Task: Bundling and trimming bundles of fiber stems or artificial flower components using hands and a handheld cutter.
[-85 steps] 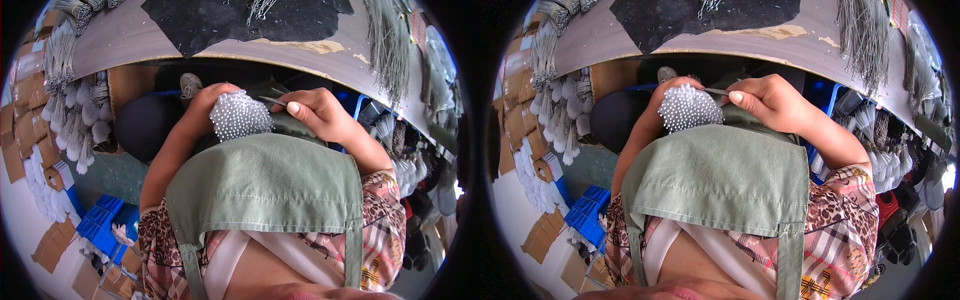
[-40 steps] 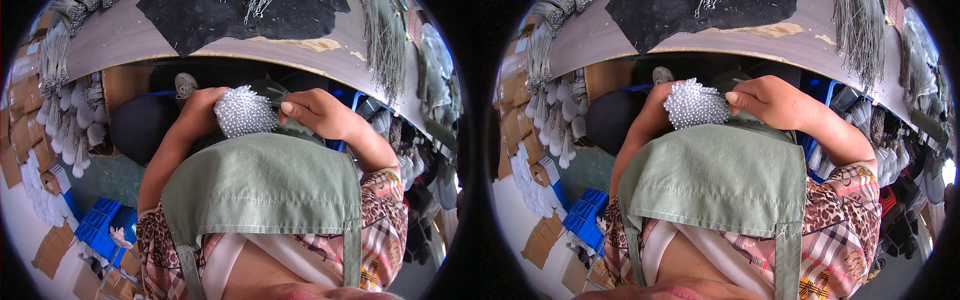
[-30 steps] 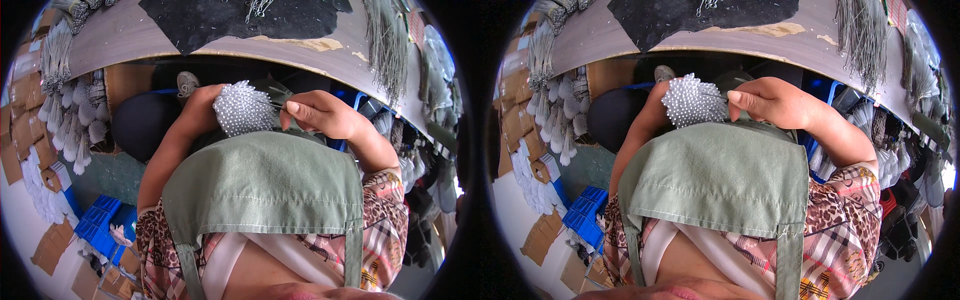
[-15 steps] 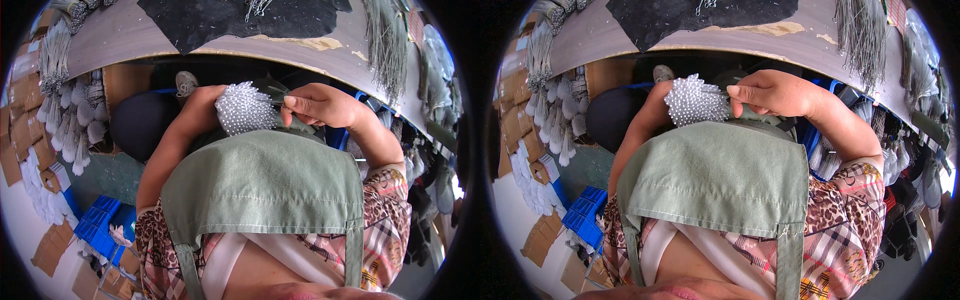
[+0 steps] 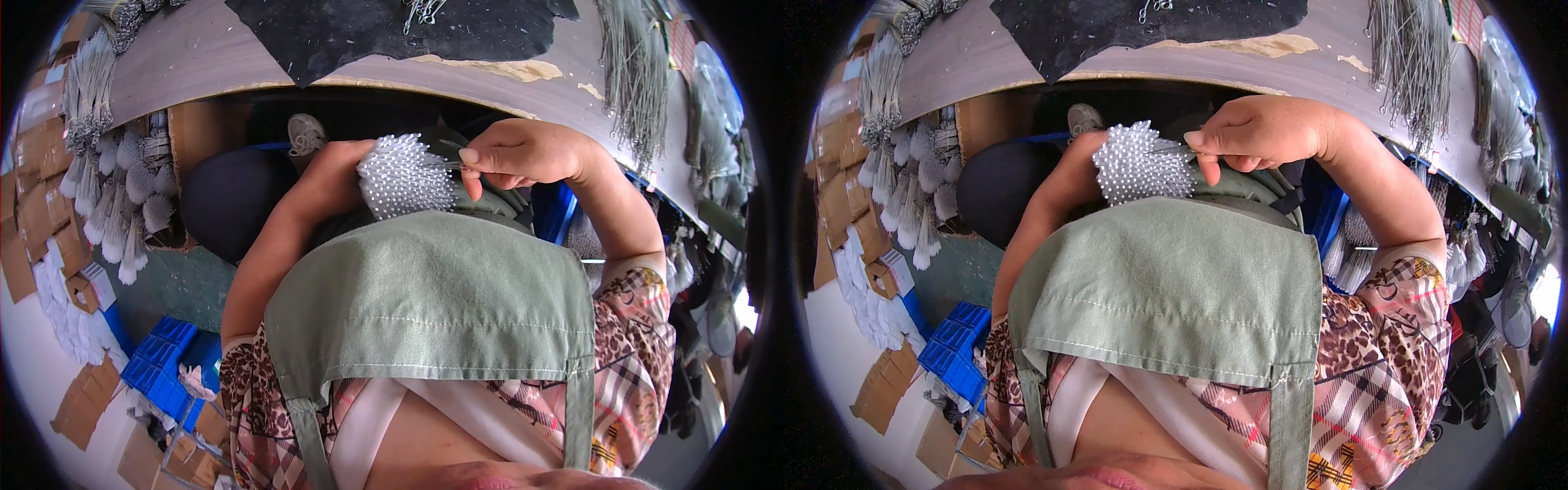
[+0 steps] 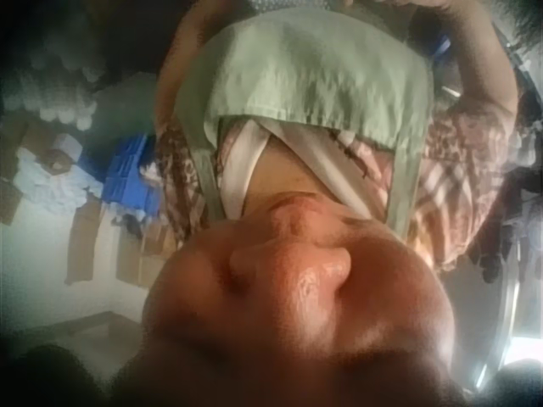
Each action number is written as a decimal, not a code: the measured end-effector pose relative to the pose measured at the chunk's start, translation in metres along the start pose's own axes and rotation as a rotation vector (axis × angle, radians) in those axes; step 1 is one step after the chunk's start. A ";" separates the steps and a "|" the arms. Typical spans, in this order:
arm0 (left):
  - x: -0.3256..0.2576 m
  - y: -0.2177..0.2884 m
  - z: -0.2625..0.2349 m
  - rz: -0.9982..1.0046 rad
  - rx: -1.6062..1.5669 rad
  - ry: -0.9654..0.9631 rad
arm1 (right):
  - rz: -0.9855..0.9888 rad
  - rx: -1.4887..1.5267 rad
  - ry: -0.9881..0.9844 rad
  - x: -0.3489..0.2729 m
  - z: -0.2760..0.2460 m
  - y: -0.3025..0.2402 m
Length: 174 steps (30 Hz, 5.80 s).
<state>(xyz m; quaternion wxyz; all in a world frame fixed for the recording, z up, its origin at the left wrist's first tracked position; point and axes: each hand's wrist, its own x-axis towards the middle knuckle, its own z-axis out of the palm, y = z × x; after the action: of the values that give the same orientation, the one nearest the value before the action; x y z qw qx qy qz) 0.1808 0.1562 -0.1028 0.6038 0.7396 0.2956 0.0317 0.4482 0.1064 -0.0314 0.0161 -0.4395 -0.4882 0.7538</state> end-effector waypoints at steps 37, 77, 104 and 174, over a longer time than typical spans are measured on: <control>0.001 0.001 0.002 0.255 0.362 0.410 | -0.183 -0.295 0.370 -0.018 0.035 0.010; 0.003 0.005 0.009 0.127 0.335 0.442 | -0.325 -0.505 0.606 -0.001 0.036 0.017; 0.002 -0.002 0.005 0.156 0.229 0.361 | -0.394 -0.538 0.515 -0.005 0.026 0.008; -0.007 0.014 -0.023 0.105 0.181 -0.001 | -0.689 -0.032 0.482 0.034 0.020 -0.015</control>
<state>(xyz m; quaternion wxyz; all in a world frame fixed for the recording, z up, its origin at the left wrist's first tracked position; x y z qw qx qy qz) 0.1716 0.1712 -0.0816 0.5321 0.8056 0.2580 0.0362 0.4077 0.1148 -0.0395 0.3742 -0.4144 -0.6005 0.5724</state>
